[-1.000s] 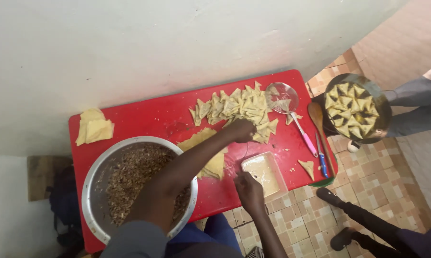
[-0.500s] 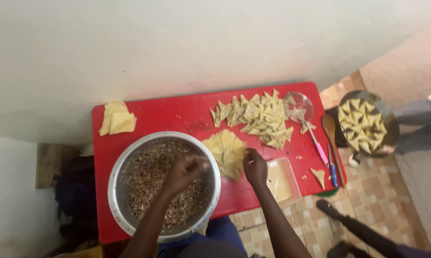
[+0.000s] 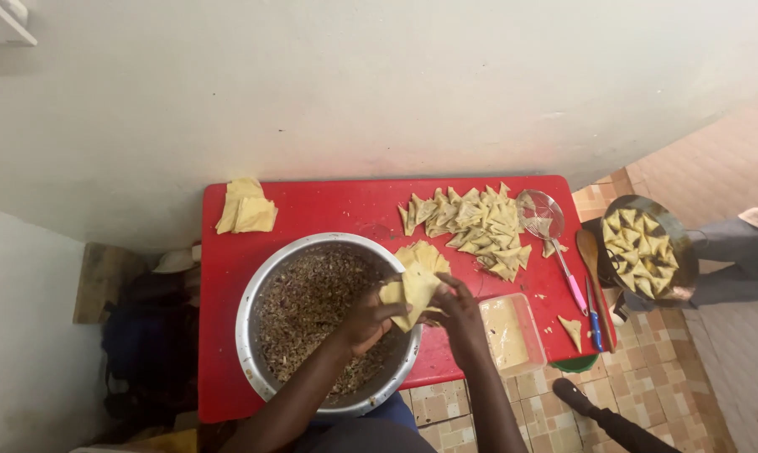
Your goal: Preparing samosas by folding dough wrappers and filling them with a meat mixture
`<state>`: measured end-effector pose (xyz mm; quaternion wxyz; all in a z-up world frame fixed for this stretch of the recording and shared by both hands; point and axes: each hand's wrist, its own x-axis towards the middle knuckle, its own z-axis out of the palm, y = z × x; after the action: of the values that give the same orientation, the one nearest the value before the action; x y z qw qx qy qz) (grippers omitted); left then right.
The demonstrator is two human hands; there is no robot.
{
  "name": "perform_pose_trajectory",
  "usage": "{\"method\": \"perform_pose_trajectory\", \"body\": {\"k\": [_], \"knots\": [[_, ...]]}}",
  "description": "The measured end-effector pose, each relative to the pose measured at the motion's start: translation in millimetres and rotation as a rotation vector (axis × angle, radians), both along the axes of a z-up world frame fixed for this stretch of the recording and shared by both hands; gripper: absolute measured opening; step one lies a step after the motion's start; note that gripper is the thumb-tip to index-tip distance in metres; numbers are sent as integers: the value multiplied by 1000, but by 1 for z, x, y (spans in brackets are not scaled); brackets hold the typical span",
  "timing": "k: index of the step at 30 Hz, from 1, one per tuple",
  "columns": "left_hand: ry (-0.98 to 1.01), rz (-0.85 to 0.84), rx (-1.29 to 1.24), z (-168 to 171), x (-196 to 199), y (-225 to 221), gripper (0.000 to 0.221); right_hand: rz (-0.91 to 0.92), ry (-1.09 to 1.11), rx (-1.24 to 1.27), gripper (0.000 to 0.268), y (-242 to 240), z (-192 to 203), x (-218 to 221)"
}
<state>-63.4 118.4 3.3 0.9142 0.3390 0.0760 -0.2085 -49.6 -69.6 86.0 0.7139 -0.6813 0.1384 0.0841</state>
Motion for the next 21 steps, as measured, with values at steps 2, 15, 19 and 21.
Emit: {"method": "perform_pose_trajectory", "body": {"k": [2,15,19,21], "knots": [[-70,-35,64,-16,-2,-2,58,9,41,139,52,1,-14,-4],[-625,-90,810,107,-20,23,81,-106,173,327,58,11,-49,-21],[-331,73,733,77,-10,17,88,-192,189,323,51,-9,-61,-11],[-299,60,711,44,-5,11,87,-203,181,310,52,-23,-43,-9]]}}
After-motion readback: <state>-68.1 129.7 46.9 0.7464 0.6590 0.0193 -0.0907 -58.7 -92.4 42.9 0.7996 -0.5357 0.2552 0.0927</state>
